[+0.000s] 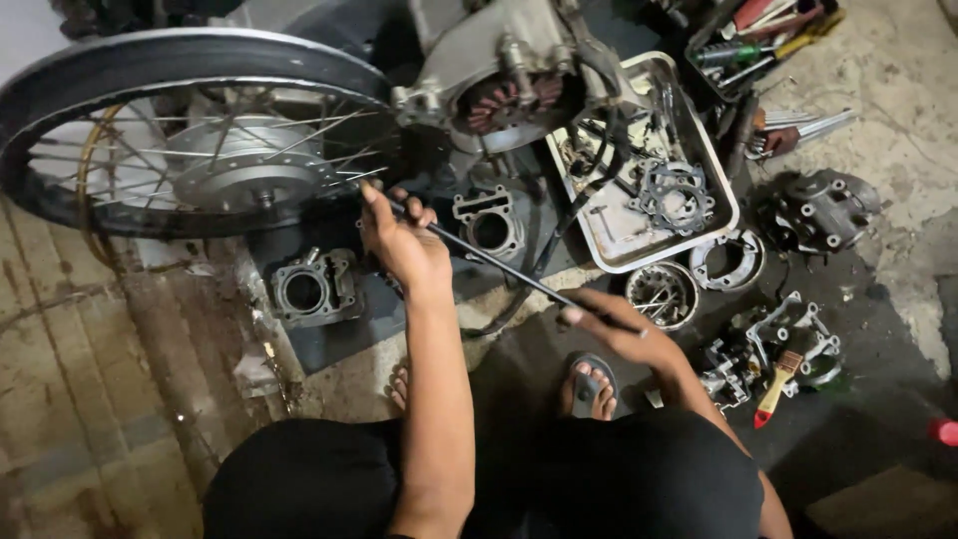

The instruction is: The person works on a disassembled motorcycle engine, using a long metal rod to adjust internal components. They then pour liquid from a plastic bottle onto a brush and use it to clean the engine's stator area.

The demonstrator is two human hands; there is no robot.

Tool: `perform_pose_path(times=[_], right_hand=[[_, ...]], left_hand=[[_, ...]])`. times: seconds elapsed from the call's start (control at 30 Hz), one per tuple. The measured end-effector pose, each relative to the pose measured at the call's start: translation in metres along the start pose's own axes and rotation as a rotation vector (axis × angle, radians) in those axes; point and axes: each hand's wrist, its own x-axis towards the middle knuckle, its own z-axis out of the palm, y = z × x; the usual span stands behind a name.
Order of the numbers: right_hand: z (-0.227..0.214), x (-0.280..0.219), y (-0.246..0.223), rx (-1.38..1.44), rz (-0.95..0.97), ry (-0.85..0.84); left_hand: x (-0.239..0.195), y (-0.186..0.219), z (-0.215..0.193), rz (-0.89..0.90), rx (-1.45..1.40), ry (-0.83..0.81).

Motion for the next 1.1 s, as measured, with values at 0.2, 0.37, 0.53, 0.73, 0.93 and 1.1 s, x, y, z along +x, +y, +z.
perform_pose_path(times=[0.2, 0.37, 0.53, 0.73, 0.93, 1.1], right_hand=[[-0.023, -0.018, 0.041, 0.288, 0.211, 0.308], [-0.038, -0.035, 0.062, 0.487, 0.269, 0.484], [-0.052, -0.060, 0.068, 0.559, 0.303, 0.604], [-0.052, -0.094, 0.089, 0.417, 0.398, 0.704], [-0.045, -0.102, 0.093, 0.484, 0.342, 0.779], [-0.051, -0.093, 0.082, 0.301, 0.382, 0.473]], left_hand=[[-0.052, -0.019, 0.038, 0.075, 0.088, -0.057], [-0.070, -0.044, 0.043, 0.052, 0.165, -0.111], [-0.081, -0.063, 0.044, -0.042, 0.233, -0.152], [-0.086, -0.091, 0.034, -0.135, 0.377, -0.253], [-0.081, -0.112, 0.026, -0.263, 0.341, -0.287], [-0.066, -0.128, 0.009, -0.183, 0.249, -0.166]])
